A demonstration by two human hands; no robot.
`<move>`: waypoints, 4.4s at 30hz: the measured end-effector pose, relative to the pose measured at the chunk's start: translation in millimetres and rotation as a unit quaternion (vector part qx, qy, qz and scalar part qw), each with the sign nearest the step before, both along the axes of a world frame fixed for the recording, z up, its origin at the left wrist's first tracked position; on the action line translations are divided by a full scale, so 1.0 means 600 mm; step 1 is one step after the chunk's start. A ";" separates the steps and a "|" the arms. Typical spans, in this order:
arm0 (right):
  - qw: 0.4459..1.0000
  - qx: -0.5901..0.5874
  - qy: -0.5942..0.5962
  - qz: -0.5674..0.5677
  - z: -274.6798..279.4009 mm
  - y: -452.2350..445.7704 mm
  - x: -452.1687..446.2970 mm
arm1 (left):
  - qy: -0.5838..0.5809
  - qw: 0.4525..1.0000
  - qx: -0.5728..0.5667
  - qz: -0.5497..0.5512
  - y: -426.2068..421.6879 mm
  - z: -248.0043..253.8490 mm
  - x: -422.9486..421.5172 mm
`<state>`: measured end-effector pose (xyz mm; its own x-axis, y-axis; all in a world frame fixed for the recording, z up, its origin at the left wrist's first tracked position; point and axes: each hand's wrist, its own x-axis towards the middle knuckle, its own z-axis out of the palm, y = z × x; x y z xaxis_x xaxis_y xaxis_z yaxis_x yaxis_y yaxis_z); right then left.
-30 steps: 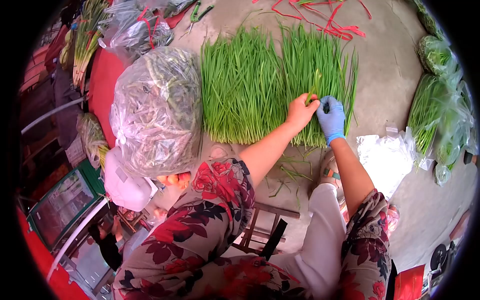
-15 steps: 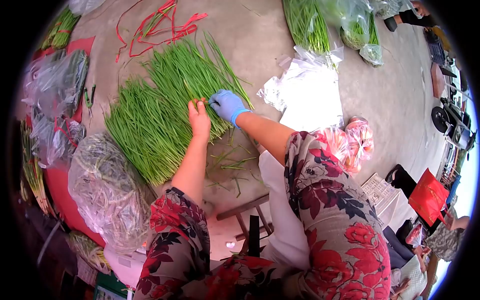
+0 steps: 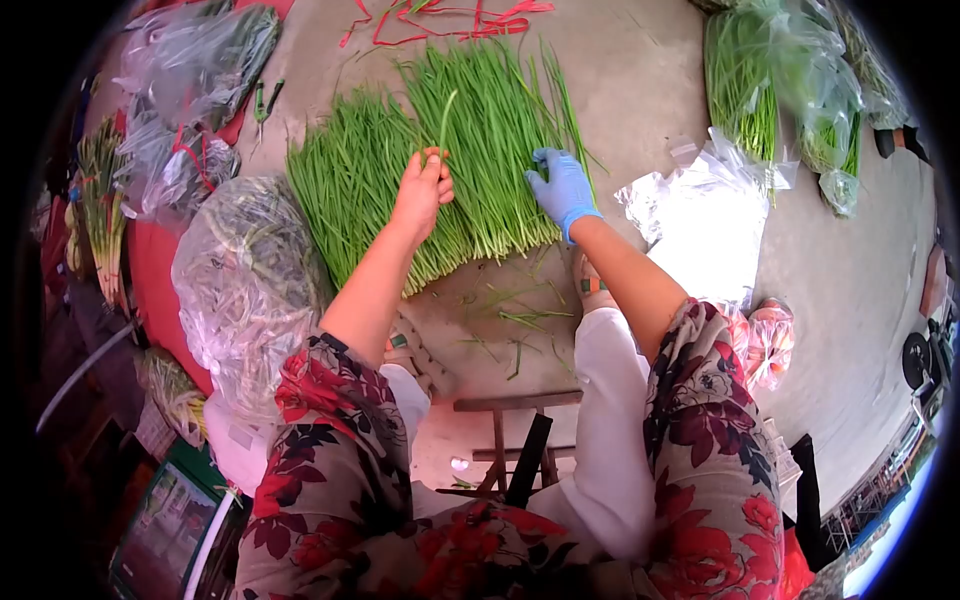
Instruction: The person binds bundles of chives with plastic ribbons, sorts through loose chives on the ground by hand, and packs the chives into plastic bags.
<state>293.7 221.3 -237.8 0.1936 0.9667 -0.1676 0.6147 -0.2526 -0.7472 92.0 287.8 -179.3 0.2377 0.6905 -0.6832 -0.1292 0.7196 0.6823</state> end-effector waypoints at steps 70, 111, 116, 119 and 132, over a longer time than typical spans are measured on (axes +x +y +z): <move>0.734 -0.086 0.260 0.622 0.763 -0.508 -0.795 | 0.548 0.600 0.342 0.472 -0.818 0.605 -0.540; 0.948 -0.268 0.051 0.162 0.036 0.022 -0.260 | 0.420 0.907 0.000 0.033 -0.190 -0.159 -0.418; 0.945 -0.290 -0.006 0.151 0.042 0.020 -0.272 | 0.461 0.885 -0.067 0.007 -0.158 -0.167 -0.414; 0.947 -0.294 -0.028 0.124 0.027 0.012 -0.281 | 0.599 0.799 -0.055 -0.017 -0.153 -0.159 -0.384; 0.959 -0.238 0.146 0.057 0.004 0.014 -0.252 | 0.118 0.989 -0.062 0.070 -0.085 -0.083 -0.237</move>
<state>142.6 229.8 -235.2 -0.0313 0.7793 -0.6259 0.4413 -0.5511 -0.7082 -50.3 236.6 -229.1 -0.0306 0.6133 -0.7893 -0.0809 0.7855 0.6135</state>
